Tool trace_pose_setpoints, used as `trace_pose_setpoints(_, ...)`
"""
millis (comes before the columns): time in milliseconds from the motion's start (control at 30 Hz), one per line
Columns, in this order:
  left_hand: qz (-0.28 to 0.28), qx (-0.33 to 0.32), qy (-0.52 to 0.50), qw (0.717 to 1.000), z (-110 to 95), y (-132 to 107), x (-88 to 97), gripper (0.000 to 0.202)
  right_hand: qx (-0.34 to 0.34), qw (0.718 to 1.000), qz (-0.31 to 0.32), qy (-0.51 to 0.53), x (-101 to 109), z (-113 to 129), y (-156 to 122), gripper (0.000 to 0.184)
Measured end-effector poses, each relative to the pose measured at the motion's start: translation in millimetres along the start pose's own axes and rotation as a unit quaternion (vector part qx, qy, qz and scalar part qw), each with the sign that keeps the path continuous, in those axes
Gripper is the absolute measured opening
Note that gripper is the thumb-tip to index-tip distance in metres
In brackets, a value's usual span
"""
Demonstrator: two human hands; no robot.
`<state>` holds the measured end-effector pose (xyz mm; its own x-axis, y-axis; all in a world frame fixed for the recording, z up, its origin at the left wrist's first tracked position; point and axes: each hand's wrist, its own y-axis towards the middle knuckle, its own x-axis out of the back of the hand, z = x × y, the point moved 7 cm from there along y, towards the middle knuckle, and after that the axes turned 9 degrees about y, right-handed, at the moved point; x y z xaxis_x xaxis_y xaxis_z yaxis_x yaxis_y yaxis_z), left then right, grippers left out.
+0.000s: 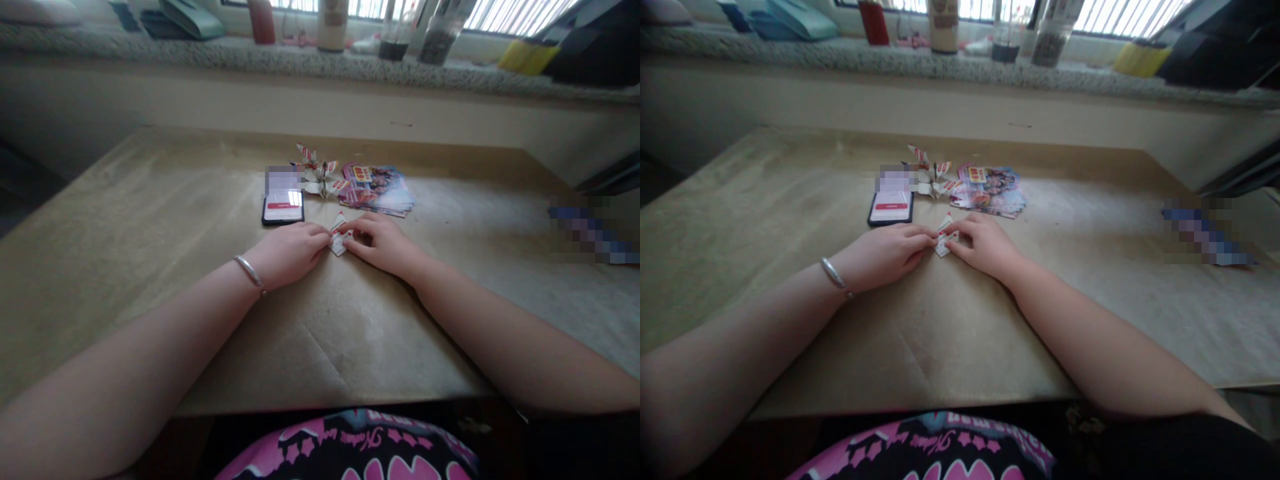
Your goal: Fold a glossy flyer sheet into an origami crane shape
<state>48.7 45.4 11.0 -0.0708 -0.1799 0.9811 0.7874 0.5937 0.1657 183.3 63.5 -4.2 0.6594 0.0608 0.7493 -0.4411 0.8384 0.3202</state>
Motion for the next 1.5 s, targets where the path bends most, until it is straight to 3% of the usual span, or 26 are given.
trace_pose_setpoints(167, -0.008, 0.000, 0.014, 1.000, 0.6, -5.9, -7.4, 0.031, 0.035, 0.999, -0.009, -0.012, 1.4, -5.0, -2.2, 0.028)
trace_pose_setpoints(333, -0.076, -0.073, 0.014, 0.994, -5.8, -16.5, -10.5, 0.041, 0.036, 0.995, -0.003, -0.095, -3.7, 1.1, -2.0, 0.030)
trace_pose_setpoints(533, -0.059, -0.061, -0.007, 0.996, -5.5, -16.8, -10.9, 0.040, 0.066, 0.980, -0.002, -0.189, -7.7, 17.4, -3.8, 0.033)
trace_pose_setpoints(767, -0.049, -0.048, -0.006, 0.998, -8.0, -13.5, -4.7, 0.039, -0.029, 0.993, -0.023, -0.109, -4.3, 2.7, 10.4, 0.022)
trace_pose_setpoints(1033, -0.031, -0.041, 0.003, 0.999, -8.2, -12.7, -4.2, 0.040, -0.152, 0.981, -0.003, -0.119, -4.1, -20.2, 33.5, 0.028)
trace_pose_setpoints(1500, -0.021, -0.018, 0.003, 1.000, -5.5, -13.9, -8.6, 0.040, -0.178, 0.947, -0.007, -0.268, -5.7, -18.4, 57.8, 0.028)
